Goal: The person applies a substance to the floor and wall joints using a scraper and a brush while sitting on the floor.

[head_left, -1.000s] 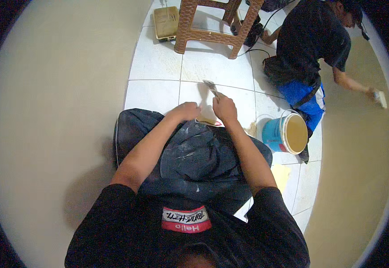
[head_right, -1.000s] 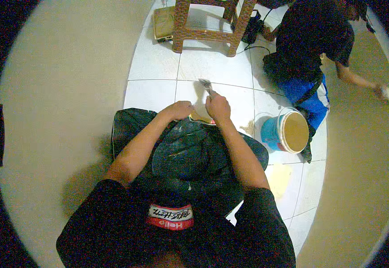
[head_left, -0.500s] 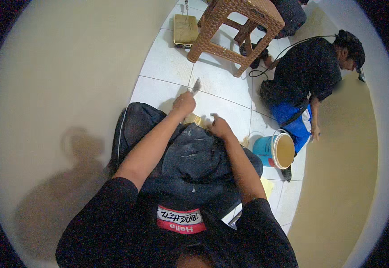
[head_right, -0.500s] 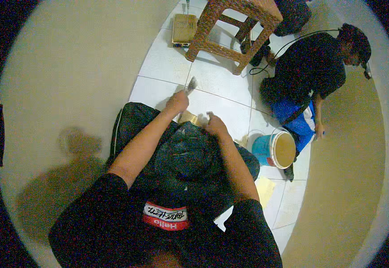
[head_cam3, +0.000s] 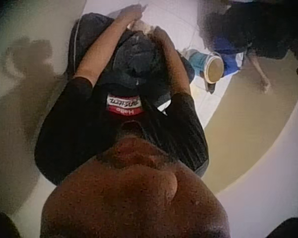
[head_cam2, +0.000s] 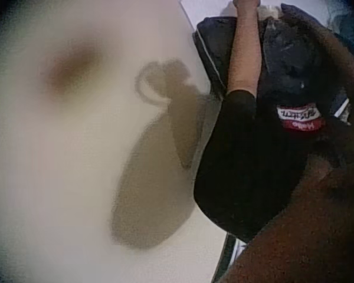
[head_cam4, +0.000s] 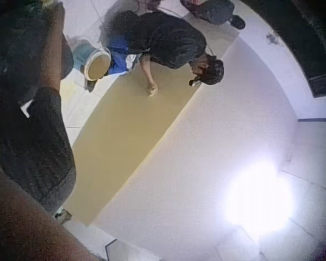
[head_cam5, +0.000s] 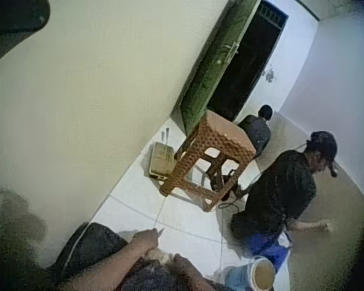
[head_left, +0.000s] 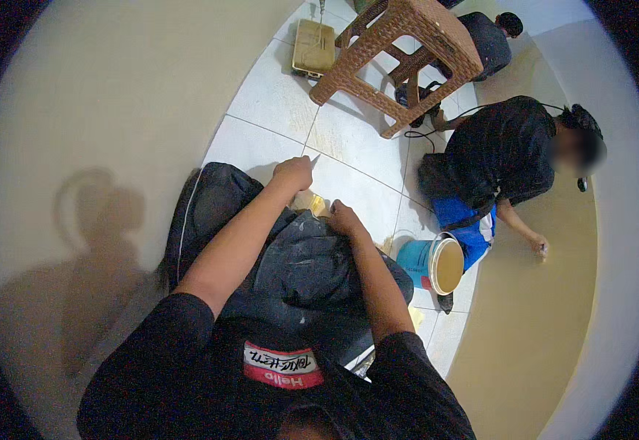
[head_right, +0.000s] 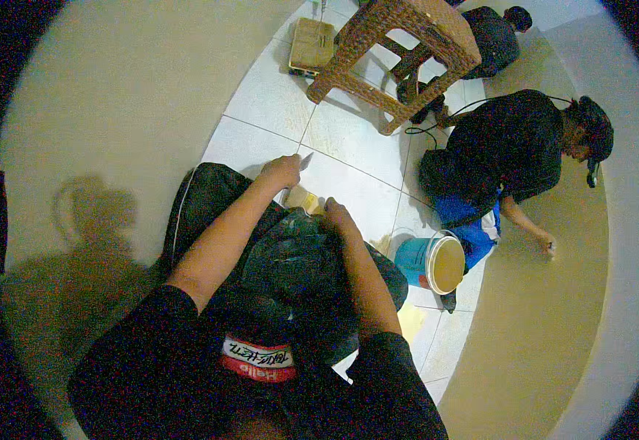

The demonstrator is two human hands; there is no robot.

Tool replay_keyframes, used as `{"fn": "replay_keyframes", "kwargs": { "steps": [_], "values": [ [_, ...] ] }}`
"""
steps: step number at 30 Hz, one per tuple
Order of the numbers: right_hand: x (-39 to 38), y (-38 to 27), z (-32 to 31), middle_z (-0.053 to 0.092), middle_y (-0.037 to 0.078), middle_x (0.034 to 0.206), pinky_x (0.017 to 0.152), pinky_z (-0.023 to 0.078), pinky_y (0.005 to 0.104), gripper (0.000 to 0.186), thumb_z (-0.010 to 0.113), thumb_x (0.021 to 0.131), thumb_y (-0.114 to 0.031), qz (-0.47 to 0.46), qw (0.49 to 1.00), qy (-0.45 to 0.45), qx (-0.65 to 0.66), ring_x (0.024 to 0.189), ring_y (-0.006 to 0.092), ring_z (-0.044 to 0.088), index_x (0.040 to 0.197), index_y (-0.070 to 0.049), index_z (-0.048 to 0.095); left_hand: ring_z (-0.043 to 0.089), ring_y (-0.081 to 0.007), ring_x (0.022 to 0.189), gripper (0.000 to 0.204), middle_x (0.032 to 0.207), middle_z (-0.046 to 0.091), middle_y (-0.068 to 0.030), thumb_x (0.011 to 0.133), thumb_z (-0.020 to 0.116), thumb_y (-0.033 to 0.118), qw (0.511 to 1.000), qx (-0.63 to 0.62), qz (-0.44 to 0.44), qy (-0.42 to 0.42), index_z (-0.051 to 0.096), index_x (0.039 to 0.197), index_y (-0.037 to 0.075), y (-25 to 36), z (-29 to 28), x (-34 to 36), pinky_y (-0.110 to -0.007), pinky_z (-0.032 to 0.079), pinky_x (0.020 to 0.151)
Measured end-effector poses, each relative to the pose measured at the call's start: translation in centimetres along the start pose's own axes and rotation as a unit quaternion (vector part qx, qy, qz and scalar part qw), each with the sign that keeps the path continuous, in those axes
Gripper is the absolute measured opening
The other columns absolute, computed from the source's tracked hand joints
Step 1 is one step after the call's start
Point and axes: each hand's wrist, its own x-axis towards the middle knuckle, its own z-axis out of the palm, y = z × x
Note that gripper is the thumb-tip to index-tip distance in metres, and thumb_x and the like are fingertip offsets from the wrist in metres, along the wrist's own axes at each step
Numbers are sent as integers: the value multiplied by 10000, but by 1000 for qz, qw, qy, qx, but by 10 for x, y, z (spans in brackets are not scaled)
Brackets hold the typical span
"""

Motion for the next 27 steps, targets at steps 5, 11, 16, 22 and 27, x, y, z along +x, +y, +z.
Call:
{"fn": "replay_keyframes", "kwargs": {
  "steps": [5, 11, 16, 22, 27],
  "values": [
    [-33, 52, -37, 686, 161, 822, 709, 512, 379, 408, 708, 813, -379, 40, 983, 102, 145, 786, 268, 669, 1040, -47, 636, 636, -329, 1076, 318, 1164, 644, -202, 855, 524, 125, 1000, -14, 5, -23, 616, 1137, 8, 13, -7, -11, -445, 505, 904],
    [-34, 47, -54, 644, 169, 692, 635, 477, 377, 551, 587, 884, -534, 46, 947, 249, 196, 660, 243, 614, 913, 7, 692, 643, -346, 1035, 268, 1105, 661, -207, 847, 531, 144, 997, -35, 69, -6, 657, 1057, 36, 19, 4, -7, -438, 508, 880],
    [-27, 33, -51, 692, 221, 863, 735, 507, 412, 532, 624, 844, -518, 88, 969, 198, 120, 807, 354, 669, 920, 2, 710, 628, -388, 988, 291, 1065, 657, -196, 896, 459, 250, 987, -53, 149, 20, 654, 1019, 73, 2, 12, 10, -481, 495, 867],
    [-44, 66, -68, 696, 211, 883, 770, 521, 429, 517, 633, 787, -549, 214, 954, 187, 95, 850, 369, 671, 908, -56, 735, 663, -322, 963, 241, 1028, 689, -154, 901, 504, 228, 993, -1, 117, 5, 718, 983, 153, 16, 14, -3, -447, 519, 833],
    [-58, 30, -90, 705, 176, 958, 844, 469, 480, 543, 644, 757, -596, 238, 933, 250, 104, 948, 350, 656, 945, -97, 741, 680, -287, 939, 257, 1009, 706, -125, 835, 597, 167, 986, 106, 130, -12, 733, 1048, 215, 11, 16, -5, -417, 535, 801]
  ]
}}
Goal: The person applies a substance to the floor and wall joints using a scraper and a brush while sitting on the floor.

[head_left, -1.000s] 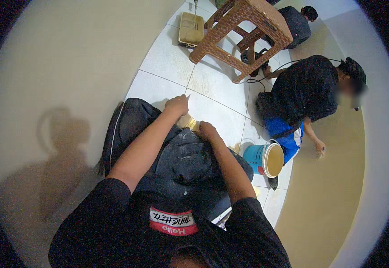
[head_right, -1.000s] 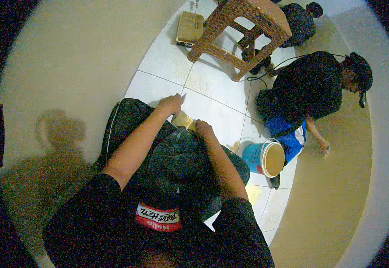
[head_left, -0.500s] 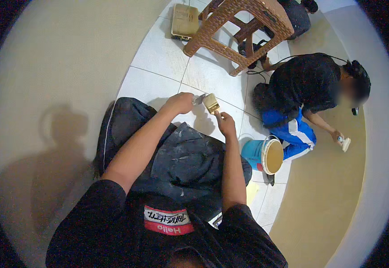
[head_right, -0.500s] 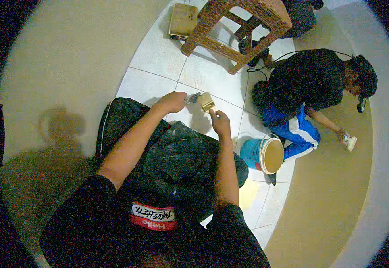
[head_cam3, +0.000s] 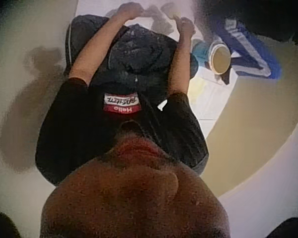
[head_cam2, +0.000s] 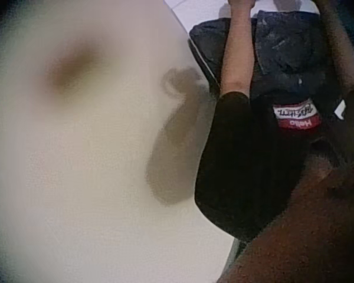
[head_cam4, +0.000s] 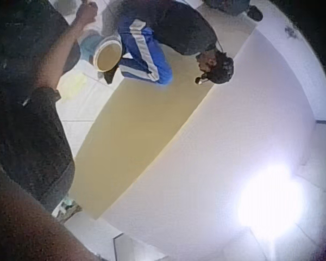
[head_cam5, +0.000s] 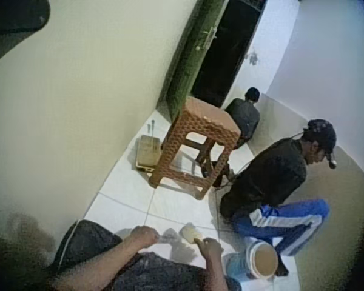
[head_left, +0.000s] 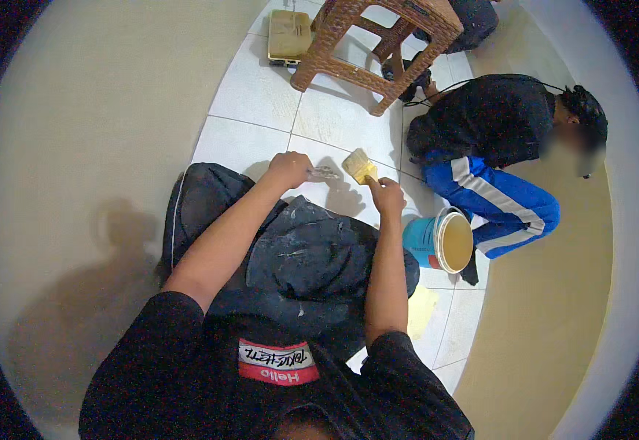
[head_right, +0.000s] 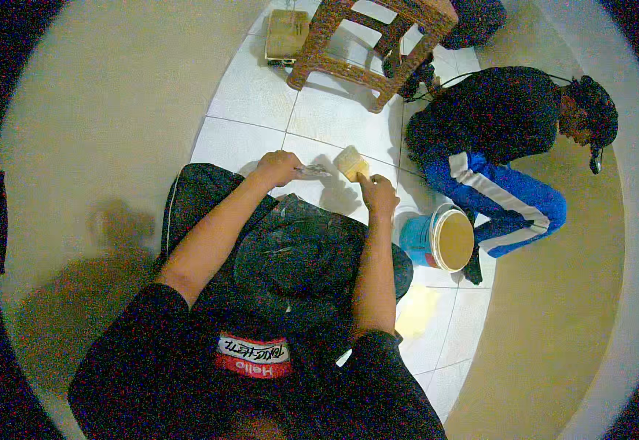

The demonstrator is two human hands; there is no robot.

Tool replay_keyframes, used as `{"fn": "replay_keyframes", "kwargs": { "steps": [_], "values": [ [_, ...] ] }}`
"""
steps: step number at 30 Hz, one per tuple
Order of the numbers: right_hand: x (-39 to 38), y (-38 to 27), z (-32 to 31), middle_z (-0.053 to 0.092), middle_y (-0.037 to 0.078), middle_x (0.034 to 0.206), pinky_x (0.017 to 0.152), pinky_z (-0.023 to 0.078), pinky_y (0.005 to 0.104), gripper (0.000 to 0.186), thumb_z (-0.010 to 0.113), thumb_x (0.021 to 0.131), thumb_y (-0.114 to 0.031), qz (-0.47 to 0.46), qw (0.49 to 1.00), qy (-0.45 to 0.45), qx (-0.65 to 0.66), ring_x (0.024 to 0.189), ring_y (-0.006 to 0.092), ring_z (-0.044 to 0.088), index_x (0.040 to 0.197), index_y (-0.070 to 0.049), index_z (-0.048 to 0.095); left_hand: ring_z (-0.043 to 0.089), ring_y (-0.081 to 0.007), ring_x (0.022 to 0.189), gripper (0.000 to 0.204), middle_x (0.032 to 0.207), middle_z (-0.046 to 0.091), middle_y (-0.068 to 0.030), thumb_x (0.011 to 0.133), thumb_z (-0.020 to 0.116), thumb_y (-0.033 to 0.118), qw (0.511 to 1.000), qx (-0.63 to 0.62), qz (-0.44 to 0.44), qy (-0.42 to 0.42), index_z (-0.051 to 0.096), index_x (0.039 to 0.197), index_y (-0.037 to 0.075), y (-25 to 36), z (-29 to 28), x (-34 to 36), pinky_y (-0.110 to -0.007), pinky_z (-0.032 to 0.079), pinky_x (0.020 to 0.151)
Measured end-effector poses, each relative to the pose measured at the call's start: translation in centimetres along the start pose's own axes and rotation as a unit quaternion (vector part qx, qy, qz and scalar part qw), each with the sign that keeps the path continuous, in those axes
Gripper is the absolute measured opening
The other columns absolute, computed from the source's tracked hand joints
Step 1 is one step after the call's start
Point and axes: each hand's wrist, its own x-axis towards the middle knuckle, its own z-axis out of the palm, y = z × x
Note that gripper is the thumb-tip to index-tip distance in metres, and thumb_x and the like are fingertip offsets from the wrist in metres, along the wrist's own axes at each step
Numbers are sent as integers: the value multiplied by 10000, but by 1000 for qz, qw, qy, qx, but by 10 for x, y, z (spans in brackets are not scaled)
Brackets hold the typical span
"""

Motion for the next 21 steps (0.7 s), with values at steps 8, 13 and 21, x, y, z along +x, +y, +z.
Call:
{"fn": "replay_keyframes", "kwargs": {
  "steps": [8, 13, 21],
  "values": [
    [-5, -28, 22, 716, 122, 1007, 968, 390, 501, 509, 655, 764, -582, 13, 991, -101, -90, 998, 295, 663, 965, -123, 741, 684, -278, 945, 267, 1006, 707, -137, 763, 645, 101, 997, 72, 14, 26, 749, 997, 179, -6, -4, 1, -409, 550, 793],
    [-5, -24, 19, 694, 146, 1083, 962, 424, 493, 570, 636, 789, -577, 56, 982, -100, -148, 1059, 289, 651, 1050, -75, 707, 688, -296, 932, 173, 1000, 707, -144, 783, 674, 169, 999, 29, -18, -9, 745, 940, 156, -17, -8, -5, -422, 555, 794],
    [0, -29, 35, 661, 263, 1000, 804, 501, 526, 446, 550, 909, -433, -31, 995, -95, -23, 958, 425, 641, 1151, -62, 489, 670, -351, 936, 244, 996, 694, -171, 868, 624, 325, 988, -60, -138, 47, 723, 959, 121, -21, -34, -21, -458, 532, 831]
  ]
}}
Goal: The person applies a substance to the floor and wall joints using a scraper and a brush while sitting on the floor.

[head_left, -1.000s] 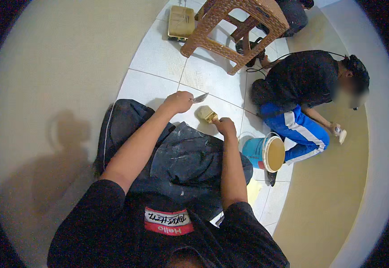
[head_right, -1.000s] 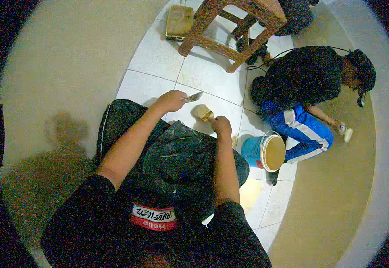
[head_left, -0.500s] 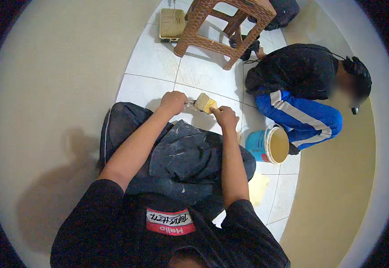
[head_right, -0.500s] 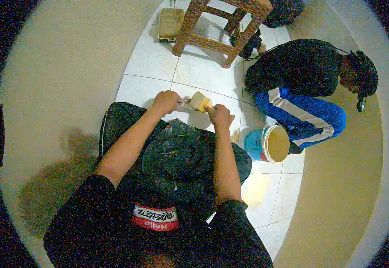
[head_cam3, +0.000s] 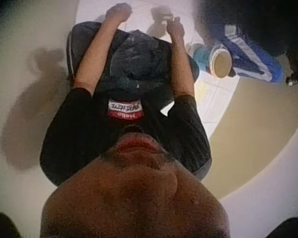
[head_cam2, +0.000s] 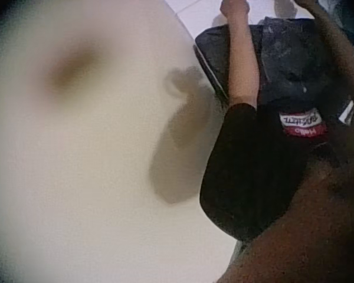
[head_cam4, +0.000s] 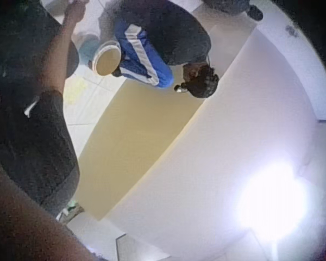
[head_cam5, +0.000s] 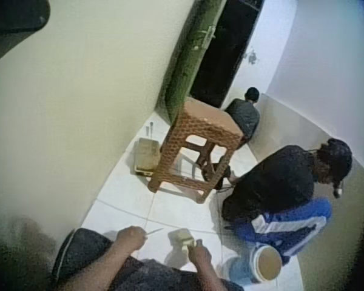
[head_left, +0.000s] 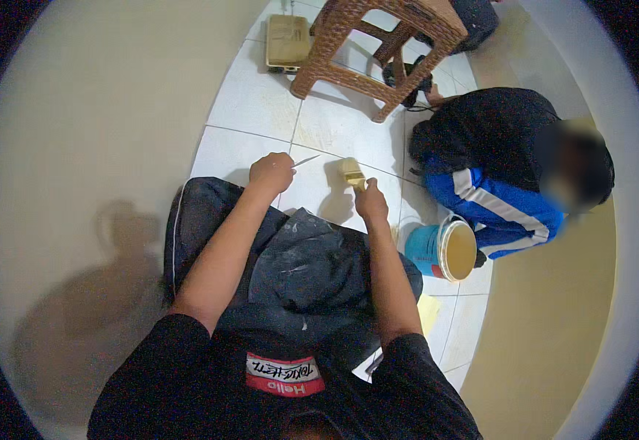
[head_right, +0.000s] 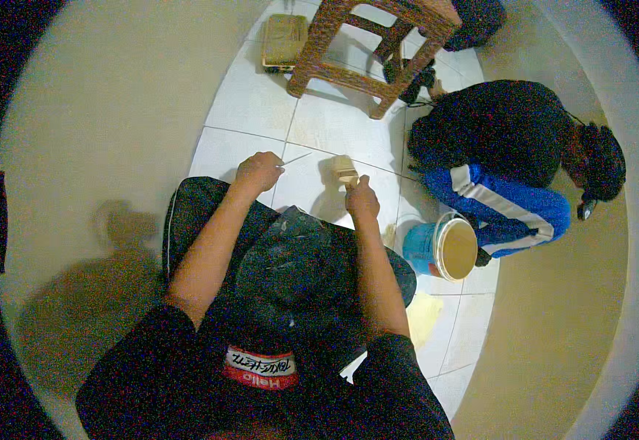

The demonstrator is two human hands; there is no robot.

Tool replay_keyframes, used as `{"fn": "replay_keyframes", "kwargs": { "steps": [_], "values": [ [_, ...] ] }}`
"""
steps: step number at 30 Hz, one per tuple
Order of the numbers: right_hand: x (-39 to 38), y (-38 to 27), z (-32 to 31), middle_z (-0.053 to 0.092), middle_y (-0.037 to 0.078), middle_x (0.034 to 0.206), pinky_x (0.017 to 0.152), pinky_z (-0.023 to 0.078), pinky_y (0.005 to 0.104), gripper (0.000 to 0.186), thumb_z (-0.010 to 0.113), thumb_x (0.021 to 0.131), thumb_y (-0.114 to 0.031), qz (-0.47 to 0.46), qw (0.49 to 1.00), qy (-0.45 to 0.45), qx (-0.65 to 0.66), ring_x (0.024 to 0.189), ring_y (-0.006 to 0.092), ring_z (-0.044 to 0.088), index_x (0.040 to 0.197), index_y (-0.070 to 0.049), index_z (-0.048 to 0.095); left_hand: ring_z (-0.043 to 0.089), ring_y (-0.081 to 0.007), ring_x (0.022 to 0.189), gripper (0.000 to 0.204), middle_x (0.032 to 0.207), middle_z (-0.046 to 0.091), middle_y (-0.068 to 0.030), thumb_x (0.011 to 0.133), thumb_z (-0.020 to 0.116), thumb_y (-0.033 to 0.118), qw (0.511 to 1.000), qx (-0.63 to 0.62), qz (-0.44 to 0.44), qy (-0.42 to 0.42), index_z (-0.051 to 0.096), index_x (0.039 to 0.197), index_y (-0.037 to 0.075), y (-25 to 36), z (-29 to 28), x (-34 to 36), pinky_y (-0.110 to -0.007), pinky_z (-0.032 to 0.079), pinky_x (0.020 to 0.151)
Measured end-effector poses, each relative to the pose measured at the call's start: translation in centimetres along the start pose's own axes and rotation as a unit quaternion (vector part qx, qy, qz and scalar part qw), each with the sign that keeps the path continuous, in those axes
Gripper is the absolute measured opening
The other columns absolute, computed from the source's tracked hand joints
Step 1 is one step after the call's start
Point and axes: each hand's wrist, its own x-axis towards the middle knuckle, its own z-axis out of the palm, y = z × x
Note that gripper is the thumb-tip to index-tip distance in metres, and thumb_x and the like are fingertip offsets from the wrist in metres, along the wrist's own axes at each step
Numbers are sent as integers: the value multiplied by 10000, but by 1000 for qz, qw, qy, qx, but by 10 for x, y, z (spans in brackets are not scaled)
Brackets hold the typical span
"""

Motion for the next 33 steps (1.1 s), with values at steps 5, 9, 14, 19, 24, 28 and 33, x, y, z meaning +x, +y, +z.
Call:
{"fn": "replay_keyframes", "kwargs": {
  "steps": [5, 9, 14, 19, 24, 28, 33],
  "values": [
    [53, -38, -18, 661, 243, 1014, 805, 507, 522, 349, 530, 922, -261, -105, 994, 25, -35, 948, 431, 636, 1242, -121, 525, 681, -331, 936, 253, 1008, 695, -185, 867, 648, 270, 1000, 2, -9, -16, 710, 986, 57, 8, -13, -12, -435, 545, 797],
    [130, -64, -28, 683, 172, 1043, 827, 523, 484, 311, 533, 908, -333, -130, 985, 64, -95, 962, 383, 655, 1112, -143, 669, 677, -353, 908, 241, 942, 700, -178, 865, 632, 302, 1000, -2, -5, -22, 724, 958, 100, 19, -9, -26, -462, 540, 811],
    [168, -95, -30, 677, 233, 999, 835, 542, 456, 301, 521, 879, -253, -161, 981, 55, -98, 952, 389, 665, 997, -14, 660, 687, -337, 900, 232, 937, 704, -174, 859, 644, 270, 1000, 10, -3, -20, 719, 938, 65, 24, -18, -45, -445, 546, 787],
    [91, -60, -19, 652, 279, 839, 765, 532, 500, 339, 588, 881, -294, -270, 956, 17, -118, 811, 447, 652, 863, 39, 651, 693, -317, 906, 226, 949, 710, -164, 855, 655, 240, 998, 11, -12, -60, 713, 952, 44, 28, -30, -58, -420, 550, 773],
    [26, 44, -24, 661, 268, 855, 749, 525, 498, 369, 603, 890, -354, -228, 958, -48, -167, 820, 432, 650, 864, 6, 677, 682, -313, 954, 243, 995, 704, -171, 855, 661, 249, 997, 21, 16, -75, 710, 975, 43, 38, -21, -53, -410, 546, 801],
    [24, 65, -40, 674, 218, 861, 741, 529, 494, 309, 565, 911, -360, -227, 946, -87, -216, 808, 412, 655, 897, -95, 722, 680, -317, 967, 245, 1006, 703, -169, 847, 667, 258, 997, 28, 19, -62, 711, 974, 53, 23, -13, -39, -414, 546, 812],
    [59, 33, -77, 671, 228, 906, 757, 525, 487, 451, 557, 901, -470, -243, 936, -22, -255, 847, 405, 657, 880, -52, 723, 664, -333, 1004, 284, 1055, 688, -182, 860, 659, 274, 999, -4, -4, -33, 692, 1025, 45, 21, -21, -31, -418, 539, 838]
  ]
}}
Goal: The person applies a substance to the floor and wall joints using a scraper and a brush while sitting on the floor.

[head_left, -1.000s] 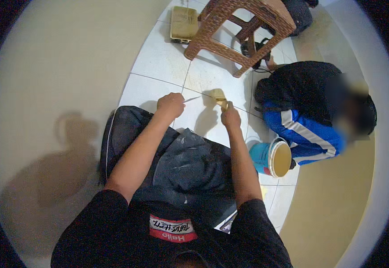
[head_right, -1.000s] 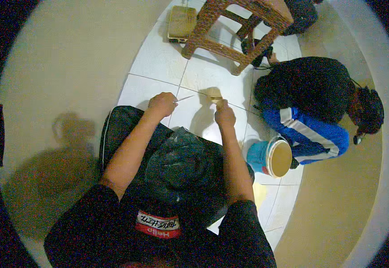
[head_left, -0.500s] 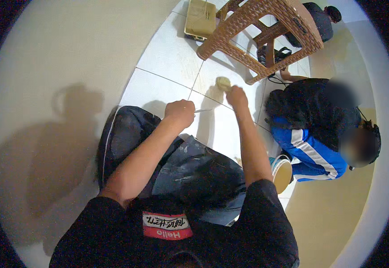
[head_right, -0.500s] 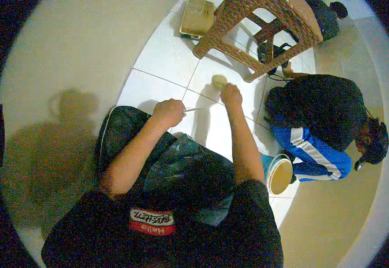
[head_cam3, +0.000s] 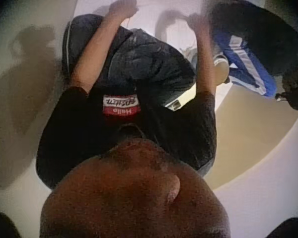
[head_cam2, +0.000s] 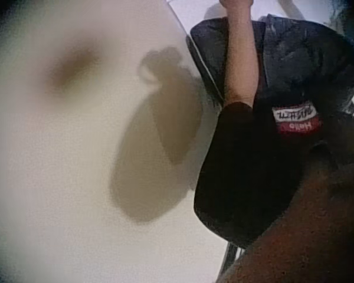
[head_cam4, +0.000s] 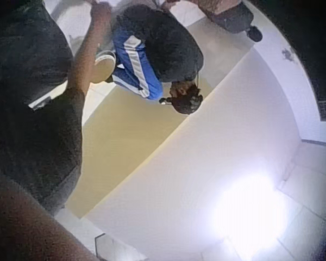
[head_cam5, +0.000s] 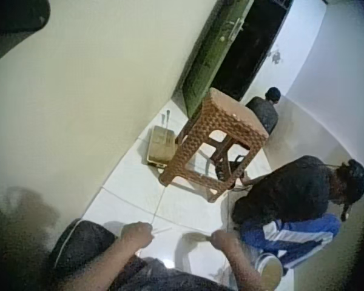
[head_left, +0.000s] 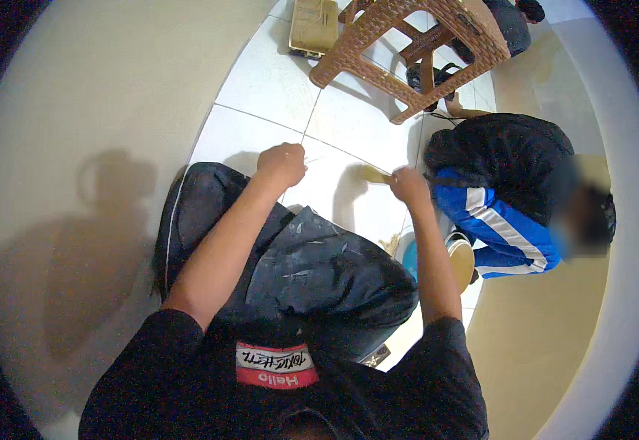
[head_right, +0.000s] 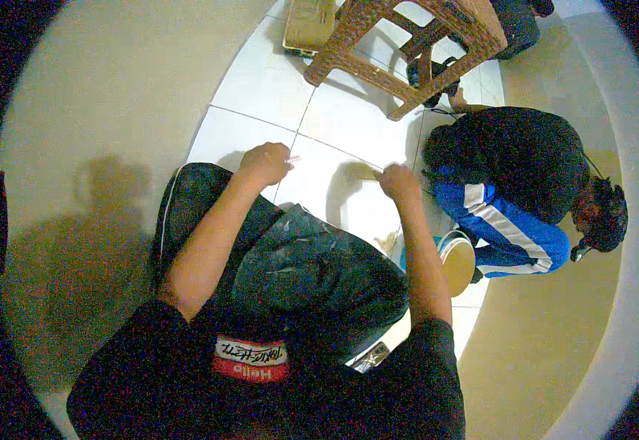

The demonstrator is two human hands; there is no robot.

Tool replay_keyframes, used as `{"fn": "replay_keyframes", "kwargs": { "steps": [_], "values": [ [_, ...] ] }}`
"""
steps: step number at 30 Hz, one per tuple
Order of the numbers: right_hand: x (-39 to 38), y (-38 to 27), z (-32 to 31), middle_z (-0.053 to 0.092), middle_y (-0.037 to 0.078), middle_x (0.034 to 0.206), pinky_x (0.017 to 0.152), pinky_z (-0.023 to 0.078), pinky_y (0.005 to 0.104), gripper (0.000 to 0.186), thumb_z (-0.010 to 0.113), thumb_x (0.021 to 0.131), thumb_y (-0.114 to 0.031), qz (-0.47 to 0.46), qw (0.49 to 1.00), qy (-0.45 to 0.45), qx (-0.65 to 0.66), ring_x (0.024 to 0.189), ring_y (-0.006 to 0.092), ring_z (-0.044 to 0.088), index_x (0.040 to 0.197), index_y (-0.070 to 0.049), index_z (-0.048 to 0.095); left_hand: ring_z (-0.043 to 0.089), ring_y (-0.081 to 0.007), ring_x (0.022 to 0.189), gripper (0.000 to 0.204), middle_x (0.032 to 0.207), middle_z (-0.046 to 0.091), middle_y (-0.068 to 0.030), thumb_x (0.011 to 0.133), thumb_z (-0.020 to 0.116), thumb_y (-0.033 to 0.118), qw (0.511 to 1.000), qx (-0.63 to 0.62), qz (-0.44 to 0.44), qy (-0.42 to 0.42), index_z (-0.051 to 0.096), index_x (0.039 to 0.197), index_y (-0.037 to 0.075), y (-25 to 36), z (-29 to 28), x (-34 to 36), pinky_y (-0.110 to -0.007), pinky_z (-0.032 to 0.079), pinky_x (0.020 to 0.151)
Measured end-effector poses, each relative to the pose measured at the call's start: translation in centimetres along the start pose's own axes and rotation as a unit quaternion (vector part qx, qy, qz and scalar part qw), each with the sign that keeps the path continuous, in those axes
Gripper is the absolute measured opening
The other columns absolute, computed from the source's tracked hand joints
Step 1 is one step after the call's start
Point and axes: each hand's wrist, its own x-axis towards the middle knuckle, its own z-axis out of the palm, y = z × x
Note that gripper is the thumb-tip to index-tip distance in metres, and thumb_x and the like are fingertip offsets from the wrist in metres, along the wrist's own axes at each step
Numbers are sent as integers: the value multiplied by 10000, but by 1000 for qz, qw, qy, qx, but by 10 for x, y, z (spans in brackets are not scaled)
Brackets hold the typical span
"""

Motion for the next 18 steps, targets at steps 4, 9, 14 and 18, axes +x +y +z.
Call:
{"fn": "replay_keyframes", "kwargs": {
  "steps": [4, 9, 14, 18],
  "values": [
    [55, -73, -23, 681, 226, 943, 789, 517, 483, 534, 586, 862, -509, 46, 995, 35, 77, 899, 404, 657, 873, 10, 708, 658, -348, 974, 282, 1025, 684, -178, 862, 644, 304, 998, -7, -24, 49, 681, 994, 58, -34, 4, 11, -441, 528, 835],
    [70, -59, 30, 660, 193, 731, 618, 517, 431, 600, 600, 845, -562, 14, 982, -84, 168, 652, 323, 645, 750, 25, 678, 656, -343, 997, 308, 1056, 679, -179, 873, 640, 310, 999, -2, -31, 32, 663, 1035, 49, -27, 2, 5, -445, 521, 847],
    [-4, 6, 61, 575, 120, 529, 524, 482, 397, 677, 557, 858, -626, 112, 938, -299, 135, 500, 254, 579, 630, 5, 650, 650, -350, 1005, 308, 1062, 674, -187, 870, 643, 305, 999, -3, 13, 43, 657, 1036, 46, -28, 4, 7, -441, 517, 850],
    [-67, 51, 75, 685, 165, 712, 719, 514, 454, 681, 583, 804, -674, 89, 945, -309, 54, 669, 332, 664, 773, -6, 715, 647, -360, 1001, 301, 1051, 673, -192, 872, 645, 300, 999, -19, 31, 22, 659, 1028, 43, -14, 5, 12, -446, 514, 854]
  ]
}}
